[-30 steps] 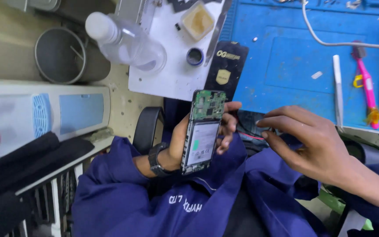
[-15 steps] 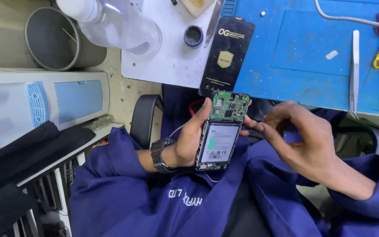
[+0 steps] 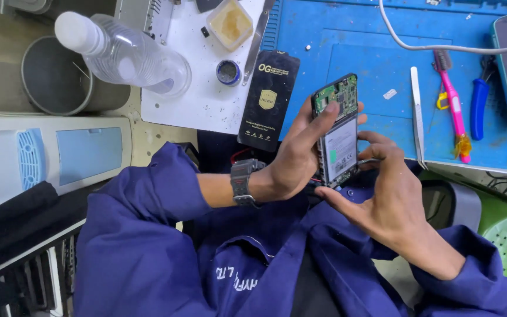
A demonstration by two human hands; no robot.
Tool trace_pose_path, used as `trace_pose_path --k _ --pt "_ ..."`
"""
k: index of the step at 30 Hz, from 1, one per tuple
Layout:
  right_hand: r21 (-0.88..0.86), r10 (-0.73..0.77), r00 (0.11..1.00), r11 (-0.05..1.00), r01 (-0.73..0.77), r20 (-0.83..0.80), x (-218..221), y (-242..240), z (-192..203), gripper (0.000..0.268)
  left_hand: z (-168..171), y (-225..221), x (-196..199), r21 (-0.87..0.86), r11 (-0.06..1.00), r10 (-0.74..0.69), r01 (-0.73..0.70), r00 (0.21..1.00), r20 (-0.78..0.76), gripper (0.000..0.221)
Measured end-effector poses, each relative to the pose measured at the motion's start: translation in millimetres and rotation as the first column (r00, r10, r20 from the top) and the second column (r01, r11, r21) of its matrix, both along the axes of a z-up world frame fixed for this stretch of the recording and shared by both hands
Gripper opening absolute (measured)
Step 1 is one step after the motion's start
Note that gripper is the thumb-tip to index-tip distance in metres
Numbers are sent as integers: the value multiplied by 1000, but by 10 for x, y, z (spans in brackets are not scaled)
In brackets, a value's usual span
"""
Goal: Assembling a mobile phone by connecting the motherboard and internal ribbon cables.
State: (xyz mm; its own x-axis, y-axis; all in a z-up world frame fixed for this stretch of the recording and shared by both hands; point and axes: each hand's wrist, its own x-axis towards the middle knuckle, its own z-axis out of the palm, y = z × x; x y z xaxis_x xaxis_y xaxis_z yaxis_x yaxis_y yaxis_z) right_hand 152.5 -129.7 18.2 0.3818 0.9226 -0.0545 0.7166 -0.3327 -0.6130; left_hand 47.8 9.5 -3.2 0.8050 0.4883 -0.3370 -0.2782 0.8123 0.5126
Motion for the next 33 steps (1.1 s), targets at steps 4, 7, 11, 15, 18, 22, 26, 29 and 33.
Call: trace_pose_path --k 4,7,11,15,18,22,26,29,33 --pt "110 66 987 991 -82 149 98 -15 -155 68 28 -22 115 -43 999 -23 24 1000 11 52" --pt "143 93 991 984 -106 95 180 12 -180 66 1 4 130 -45 999 14 -12 999 30 45" --pt "131 143 984 979 -156 105 284 85 -151 64 12 304 63 500 858 165 -116 985 -55 55" --pt "36 174 949 981 -190 263 323 160 -223 55 741 674 -71 992 0 170 124 978 -122 31" --pt "58 194 911 971 -230 363 326 266 -246 49 1184 749 27 749 -553 137 365 926 -351 33" --pt "-52 207 870 977 -206 448 274 286 -270 54 1383 555 56 376 -774 492 509 858 -149 15" --pt "-1 227 825 964 -264 517 261 261 -294 45 1170 281 82 457 -676 661 578 750 27 20" --pt "-21 228 804 966 -259 549 243 252 -237 52 696 281 16 519 -654 588 551 801 -111 14" --pt "-104 303 813 951 -290 497 432 326 -39 65 111 401 -140 593 -606 493 530 835 -243 38"
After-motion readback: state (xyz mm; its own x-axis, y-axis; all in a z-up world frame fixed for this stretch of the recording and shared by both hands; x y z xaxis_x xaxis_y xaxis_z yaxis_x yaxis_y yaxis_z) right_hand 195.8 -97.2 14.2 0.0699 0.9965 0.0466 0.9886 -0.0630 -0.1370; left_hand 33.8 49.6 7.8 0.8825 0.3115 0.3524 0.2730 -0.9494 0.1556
